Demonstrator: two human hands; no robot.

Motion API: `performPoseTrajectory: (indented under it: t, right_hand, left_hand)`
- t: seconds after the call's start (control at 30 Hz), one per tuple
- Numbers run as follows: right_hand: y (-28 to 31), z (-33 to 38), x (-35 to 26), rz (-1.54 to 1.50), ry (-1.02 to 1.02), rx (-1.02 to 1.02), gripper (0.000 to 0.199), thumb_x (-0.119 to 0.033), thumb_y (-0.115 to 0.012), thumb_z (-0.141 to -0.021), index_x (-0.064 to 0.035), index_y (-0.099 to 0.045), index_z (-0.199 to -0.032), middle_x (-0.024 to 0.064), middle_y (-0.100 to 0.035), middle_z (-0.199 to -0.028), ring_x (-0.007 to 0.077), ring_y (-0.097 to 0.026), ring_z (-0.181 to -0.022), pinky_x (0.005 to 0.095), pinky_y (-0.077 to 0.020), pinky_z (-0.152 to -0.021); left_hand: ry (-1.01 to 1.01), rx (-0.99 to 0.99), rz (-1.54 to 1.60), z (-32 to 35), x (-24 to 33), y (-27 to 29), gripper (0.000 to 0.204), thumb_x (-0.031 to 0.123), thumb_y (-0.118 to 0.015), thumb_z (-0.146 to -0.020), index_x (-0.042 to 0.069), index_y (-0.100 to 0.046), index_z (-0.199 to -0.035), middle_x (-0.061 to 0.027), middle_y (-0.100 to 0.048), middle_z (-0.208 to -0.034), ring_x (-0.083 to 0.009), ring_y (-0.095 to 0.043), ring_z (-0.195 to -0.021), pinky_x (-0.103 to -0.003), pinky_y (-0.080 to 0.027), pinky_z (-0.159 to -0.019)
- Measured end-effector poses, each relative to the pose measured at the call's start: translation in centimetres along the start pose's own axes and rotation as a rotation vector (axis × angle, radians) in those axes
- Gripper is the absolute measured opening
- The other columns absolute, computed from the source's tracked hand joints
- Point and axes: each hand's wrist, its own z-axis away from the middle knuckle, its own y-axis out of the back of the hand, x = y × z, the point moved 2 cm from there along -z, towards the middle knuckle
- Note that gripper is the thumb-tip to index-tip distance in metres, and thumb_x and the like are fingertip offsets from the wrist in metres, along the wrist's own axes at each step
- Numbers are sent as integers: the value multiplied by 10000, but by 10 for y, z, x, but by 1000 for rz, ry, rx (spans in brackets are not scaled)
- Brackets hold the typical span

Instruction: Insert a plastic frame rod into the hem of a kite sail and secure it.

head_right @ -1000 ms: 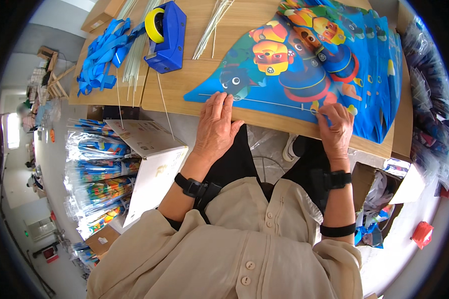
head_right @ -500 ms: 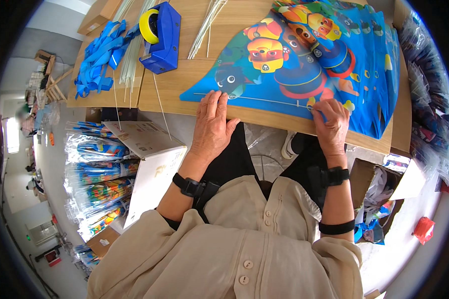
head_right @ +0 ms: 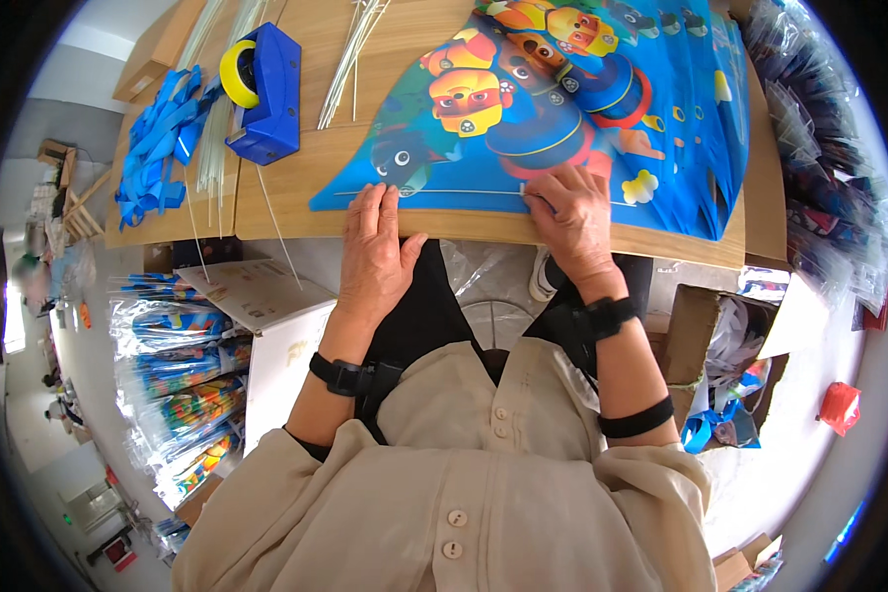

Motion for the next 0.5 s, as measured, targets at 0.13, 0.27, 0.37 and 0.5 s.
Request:
performPoseTrajectory:
  t: [0.13, 0.27, 0.37, 0.5]
  right_hand:
    - [-9, -4, -7, -22, 0, 1, 73, -111, -663, -709, -114, -627, -772, 26, -564, -786, 242, -553, -798, 372, -391, -724]
    - [-15, -6, -10, -86, -31, -14, 63, -111, -660, -715, -111, -624, -767, 31, -560, -781, 245, -552, -801, 380, -400, -720]
    - [-17, -7, -13, -91, -15, -26, 57, -114, -656, -722, -110, -621, -768, 33, -560, -783, 248, -550, -809, 381, -405, -721]
    - [-21, -9, -19, -103, 1, -51, 57, -116, -654, -726, -111, -620, -771, 34, -562, -786, 247, -550, -816, 379, -403, -731]
  left_hand:
    - [2, -4, 2, -1, 1, -1, 592, 171, -673, -787, -99, -422, -1250, -226, -402, -1281, -392, -381, -1209, -454, -308, -1042]
    - [9, -11, -8, -1, 2, 0, 595, 177, -673, -788, -98, -421, -1251, -225, -401, -1282, -388, -381, -1210, -453, -305, -1045]
    - [14, -13, -17, -1, 1, 0, 596, 181, -670, -790, -98, -419, -1253, -223, -400, -1283, -386, -381, -1211, -454, -302, -1047]
    - [12, -16, -13, -1, 2, 1, 595, 183, -668, -791, -98, -419, -1253, -221, -399, -1286, -386, -380, -1213, -454, -299, -1049]
